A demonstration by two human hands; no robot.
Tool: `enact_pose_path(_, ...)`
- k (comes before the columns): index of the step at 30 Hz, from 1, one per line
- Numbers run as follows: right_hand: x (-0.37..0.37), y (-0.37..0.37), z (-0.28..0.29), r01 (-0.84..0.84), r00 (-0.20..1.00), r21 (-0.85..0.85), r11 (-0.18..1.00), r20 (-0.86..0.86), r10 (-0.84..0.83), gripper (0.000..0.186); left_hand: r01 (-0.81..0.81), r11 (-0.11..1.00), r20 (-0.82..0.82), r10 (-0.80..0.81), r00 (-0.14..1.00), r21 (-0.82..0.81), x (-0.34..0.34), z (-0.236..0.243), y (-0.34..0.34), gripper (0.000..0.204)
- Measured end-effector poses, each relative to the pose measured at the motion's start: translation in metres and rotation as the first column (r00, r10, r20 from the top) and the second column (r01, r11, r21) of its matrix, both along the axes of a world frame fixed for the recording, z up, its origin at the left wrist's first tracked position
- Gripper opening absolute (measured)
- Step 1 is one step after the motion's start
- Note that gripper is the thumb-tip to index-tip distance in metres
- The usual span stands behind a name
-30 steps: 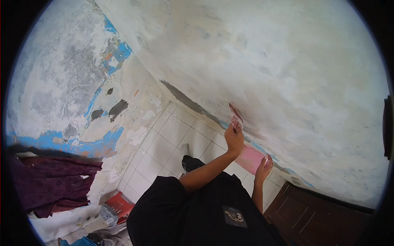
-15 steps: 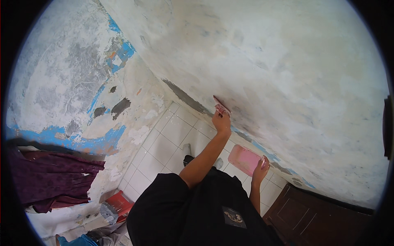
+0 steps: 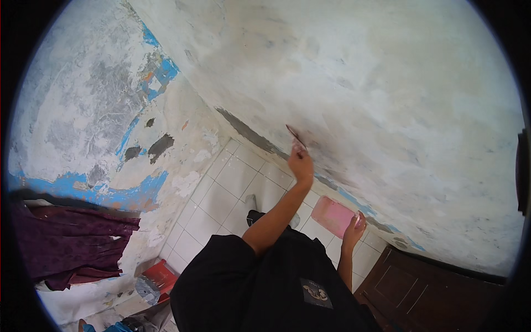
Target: The person applies putty to a damaged section of a wall using a scraper.
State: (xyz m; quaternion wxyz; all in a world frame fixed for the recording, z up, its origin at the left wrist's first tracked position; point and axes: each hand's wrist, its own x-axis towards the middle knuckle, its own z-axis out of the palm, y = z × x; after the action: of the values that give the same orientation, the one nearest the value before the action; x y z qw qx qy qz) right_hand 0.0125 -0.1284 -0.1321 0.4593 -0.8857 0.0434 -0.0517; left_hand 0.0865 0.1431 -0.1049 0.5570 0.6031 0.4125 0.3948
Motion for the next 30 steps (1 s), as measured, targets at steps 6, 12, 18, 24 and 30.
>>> enact_pose_path(6, -0.001, 0.0, -0.005, -0.012, 1.0, -0.019, 1.0, -0.002, 0.012, 0.038, -0.005, 0.993, 0.132, -0.011, 0.991, 0.118, 0.022, 0.009, -0.06, 0.063)
enact_pose_path(12, -0.003, 0.004, -0.01, -0.032, 0.999, -0.026, 0.999, -0.036, 0.032, 0.038, 0.132, 0.985, 0.069, -0.14, 0.988, 0.111, -0.038, 0.01, -0.069, 0.025)
enact_pose_path(18, -0.005, 0.013, -0.008, -0.034, 0.999, -0.001, 0.999, -0.017, 0.034, 0.037, 0.06, 0.918, 0.22, 0.03, 0.975, -0.392, -0.033, -0.04, 0.036, 0.012)
enact_pose_path(24, -0.011, 0.005, -0.019, -0.012, 1.0, -0.025, 1.0, -0.003, 0.012, 0.036, 0.132, 0.859, 0.328, 0.043, 0.944, -0.494, 0.002, 0.013, 0.024, 0.012)
enact_pose_path(30, -0.012, 0.007, -0.018, -0.026, 0.999, -0.026, 0.999, -0.019, 0.025, 0.036, 0.108, 0.944, 0.312, -0.006, 0.95, -0.313, -0.003, 0.017, 0.001, 0.012)
